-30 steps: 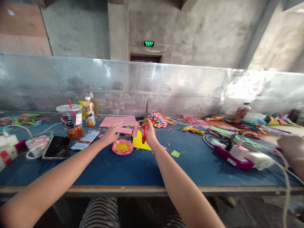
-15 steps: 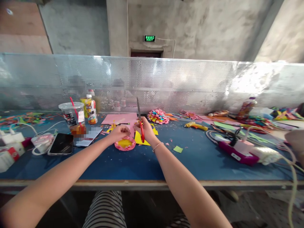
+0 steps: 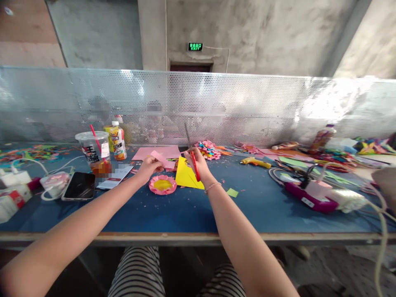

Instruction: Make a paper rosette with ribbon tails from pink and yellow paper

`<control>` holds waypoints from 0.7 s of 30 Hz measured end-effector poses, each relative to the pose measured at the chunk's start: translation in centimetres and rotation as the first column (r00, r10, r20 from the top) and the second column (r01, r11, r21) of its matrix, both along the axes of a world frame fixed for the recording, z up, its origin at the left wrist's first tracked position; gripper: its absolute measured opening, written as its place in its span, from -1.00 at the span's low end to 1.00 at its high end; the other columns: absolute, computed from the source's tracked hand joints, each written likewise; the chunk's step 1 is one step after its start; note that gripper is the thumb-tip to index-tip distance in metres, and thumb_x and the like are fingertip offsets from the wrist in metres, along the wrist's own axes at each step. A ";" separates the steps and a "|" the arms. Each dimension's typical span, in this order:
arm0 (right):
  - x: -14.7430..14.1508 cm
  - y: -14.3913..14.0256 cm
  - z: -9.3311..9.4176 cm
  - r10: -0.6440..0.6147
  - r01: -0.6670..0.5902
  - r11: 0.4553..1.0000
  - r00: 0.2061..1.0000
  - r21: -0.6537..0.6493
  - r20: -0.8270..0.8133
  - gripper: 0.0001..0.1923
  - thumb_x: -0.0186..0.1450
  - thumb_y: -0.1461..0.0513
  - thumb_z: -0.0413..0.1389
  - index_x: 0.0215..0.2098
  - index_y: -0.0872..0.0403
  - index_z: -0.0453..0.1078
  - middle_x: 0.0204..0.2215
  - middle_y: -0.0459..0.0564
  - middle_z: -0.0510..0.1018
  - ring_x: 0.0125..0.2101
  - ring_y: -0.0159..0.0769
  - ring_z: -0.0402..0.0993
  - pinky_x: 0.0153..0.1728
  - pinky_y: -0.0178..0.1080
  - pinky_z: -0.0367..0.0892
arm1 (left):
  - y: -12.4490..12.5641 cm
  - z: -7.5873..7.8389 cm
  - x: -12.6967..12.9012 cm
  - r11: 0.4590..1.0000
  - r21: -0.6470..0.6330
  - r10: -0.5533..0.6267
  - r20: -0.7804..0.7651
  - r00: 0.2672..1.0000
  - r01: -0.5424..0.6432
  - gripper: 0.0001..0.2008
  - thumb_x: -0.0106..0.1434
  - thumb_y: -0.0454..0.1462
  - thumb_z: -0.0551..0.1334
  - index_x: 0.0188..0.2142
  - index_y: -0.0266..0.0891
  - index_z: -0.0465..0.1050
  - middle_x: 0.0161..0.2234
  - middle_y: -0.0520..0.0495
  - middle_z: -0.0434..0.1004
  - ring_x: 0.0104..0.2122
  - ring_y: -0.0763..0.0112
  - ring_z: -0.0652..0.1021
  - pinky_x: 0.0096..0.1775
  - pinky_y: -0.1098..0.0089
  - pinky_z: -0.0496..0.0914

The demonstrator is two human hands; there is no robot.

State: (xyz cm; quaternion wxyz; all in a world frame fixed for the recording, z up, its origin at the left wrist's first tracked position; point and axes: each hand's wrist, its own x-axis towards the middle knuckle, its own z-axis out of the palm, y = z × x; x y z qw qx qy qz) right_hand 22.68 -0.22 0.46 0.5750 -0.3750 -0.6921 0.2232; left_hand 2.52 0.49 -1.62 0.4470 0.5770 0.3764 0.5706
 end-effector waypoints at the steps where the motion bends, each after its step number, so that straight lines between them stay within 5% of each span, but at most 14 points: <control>1: -0.1 -0.2 0.0 -0.019 0.017 0.999 0.997 0.034 0.070 -0.71 0.10 0.00 0.09 -0.33 0.00 0.24 -0.49 -0.10 0.36 -0.45 -0.34 0.30 -0.44 -0.29 0.19 | -0.1 0.1 0.0 1.000 -0.020 -0.009 0.050 0.999 0.010 -0.91 -0.11 -0.33 0.22 -0.54 -0.31 0.34 -0.61 0.01 0.45 -0.59 0.48 0.47 -0.44 0.42 0.38; 9: -1.8 -1.0 -0.8 -0.015 -0.011 0.999 0.853 0.048 0.522 -0.74 0.16 0.02 0.02 -0.35 0.04 0.22 -0.44 -0.05 0.38 -0.41 -0.29 0.31 -0.39 -0.26 0.17 | 0.2 0.9 -0.6 0.997 -0.010 0.073 0.296 0.952 -0.073 -0.82 -0.06 -0.25 0.27 -0.50 -0.33 0.35 -0.52 -0.04 0.50 -0.55 0.54 0.49 -0.40 0.45 0.38; 21: -2.9 -1.2 -1.3 0.064 -0.062 0.998 0.795 -0.025 0.603 -0.68 0.22 -0.03 -0.11 -0.40 0.05 0.14 -0.48 -0.09 0.32 -0.47 -0.36 0.26 -0.43 -0.30 0.15 | -0.6 1.2 0.3 0.999 0.002 0.029 0.316 0.948 -0.032 -0.80 -0.08 -0.23 0.30 -0.51 -0.32 0.36 -0.55 -0.01 0.47 -0.59 0.59 0.43 -0.47 0.50 0.35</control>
